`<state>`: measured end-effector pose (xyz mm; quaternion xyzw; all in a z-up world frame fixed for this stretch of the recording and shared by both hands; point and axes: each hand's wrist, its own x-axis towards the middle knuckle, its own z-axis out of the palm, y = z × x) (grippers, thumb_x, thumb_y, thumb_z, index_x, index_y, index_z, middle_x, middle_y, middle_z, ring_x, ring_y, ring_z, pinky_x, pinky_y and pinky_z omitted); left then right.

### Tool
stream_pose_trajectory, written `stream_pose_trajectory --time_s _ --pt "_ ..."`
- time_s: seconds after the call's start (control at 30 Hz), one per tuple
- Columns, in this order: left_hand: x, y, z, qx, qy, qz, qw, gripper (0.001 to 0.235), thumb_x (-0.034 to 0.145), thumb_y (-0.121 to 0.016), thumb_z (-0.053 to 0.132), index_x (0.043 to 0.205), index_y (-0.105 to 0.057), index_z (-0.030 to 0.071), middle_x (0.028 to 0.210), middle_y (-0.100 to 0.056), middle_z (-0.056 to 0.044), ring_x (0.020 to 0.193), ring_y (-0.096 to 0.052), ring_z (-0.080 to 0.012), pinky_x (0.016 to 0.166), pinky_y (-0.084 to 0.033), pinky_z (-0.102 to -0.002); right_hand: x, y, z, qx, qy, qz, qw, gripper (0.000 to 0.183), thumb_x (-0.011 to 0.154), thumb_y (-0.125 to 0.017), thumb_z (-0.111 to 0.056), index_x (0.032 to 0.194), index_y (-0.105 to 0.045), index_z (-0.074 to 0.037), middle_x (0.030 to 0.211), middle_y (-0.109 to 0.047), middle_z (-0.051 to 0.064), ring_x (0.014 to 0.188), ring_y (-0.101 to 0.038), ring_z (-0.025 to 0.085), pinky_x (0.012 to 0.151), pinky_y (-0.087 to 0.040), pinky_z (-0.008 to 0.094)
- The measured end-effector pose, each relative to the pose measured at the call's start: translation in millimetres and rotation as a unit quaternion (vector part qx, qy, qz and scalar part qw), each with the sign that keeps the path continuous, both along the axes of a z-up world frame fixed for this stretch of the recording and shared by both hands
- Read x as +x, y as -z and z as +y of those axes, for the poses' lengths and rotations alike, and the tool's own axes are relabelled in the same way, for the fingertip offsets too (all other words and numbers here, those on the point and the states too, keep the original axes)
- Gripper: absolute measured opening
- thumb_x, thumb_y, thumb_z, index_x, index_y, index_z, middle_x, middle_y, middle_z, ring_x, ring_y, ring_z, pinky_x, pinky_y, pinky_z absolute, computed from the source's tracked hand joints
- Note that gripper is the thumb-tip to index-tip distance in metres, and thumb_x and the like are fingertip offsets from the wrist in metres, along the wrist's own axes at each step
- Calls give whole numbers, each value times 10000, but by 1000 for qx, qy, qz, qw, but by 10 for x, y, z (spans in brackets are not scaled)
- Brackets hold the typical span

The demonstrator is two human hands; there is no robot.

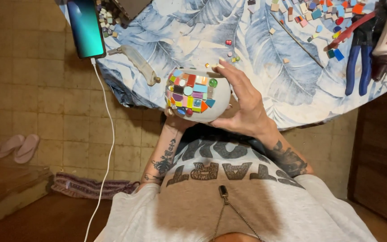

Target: Applying small colorful mosaic tiles to a white ceramic mug using adhesive and an applicator stick.

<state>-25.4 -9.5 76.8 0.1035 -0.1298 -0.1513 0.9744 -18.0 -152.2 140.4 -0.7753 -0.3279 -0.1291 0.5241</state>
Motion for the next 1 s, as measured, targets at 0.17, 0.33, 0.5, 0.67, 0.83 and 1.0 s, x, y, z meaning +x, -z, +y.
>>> stream_pose_trajectory --time_s 0.17,0.33,0.5,0.67,0.83,1.0 --pt "3 -53 -23 15 8 -3 1000 627 623 -670 99 1202 -430 80 1137 -533 -125 1051 -515 -287 896 -426 -488 -16 -23 -69 -7 19 5 1000 813 531 -842 -179 1172 -408 70 1106 -488 210 1110 -449 387 947 -362 446" --pt "-23 -60 -29 15 5 -5 1000 605 623 -663 21 1186 -444 54 1111 -550 -134 1032 -531 -280 901 -428 -467 118 179 -226 52 -10 61 997 794 518 -840 -98 1169 -421 82 1095 -509 224 1041 -500 338 881 -411 413" --pt "-86 -75 -134 134 -43 25 990 670 578 -631 -131 1191 -393 -3 1056 -554 -154 1012 -534 -282 910 -408 -452 313 370 -363 131 -64 124 982 832 464 -849 -130 1153 -428 71 1038 -539 184 970 -497 206 875 -419 384" --pt "-131 -202 -213 250 -50 17 967 699 624 -700 -103 1221 -352 -3 1084 -522 -136 1013 -515 -232 896 -444 -340 418 369 -403 141 -81 140 977 663 455 -862 -139 983 -503 39 909 -585 138 879 -498 140 864 -421 344" --pt "-162 -265 -245 268 -67 28 961 706 636 -719 -68 1215 -322 3 1096 -487 -121 1010 -499 -211 884 -463 -306 433 405 -479 149 -71 146 975 688 442 -856 -107 1006 -492 46 919 -579 151 883 -504 153 849 -434 345" --pt "-177 -301 -231 261 -72 19 962 670 643 -703 -89 1196 -336 0 1090 -486 -114 1009 -495 -208 877 -470 -303 458 500 -485 162 -75 159 971 715 429 -850 -75 1028 -481 54 928 -573 163 888 -510 167 833 -448 347"
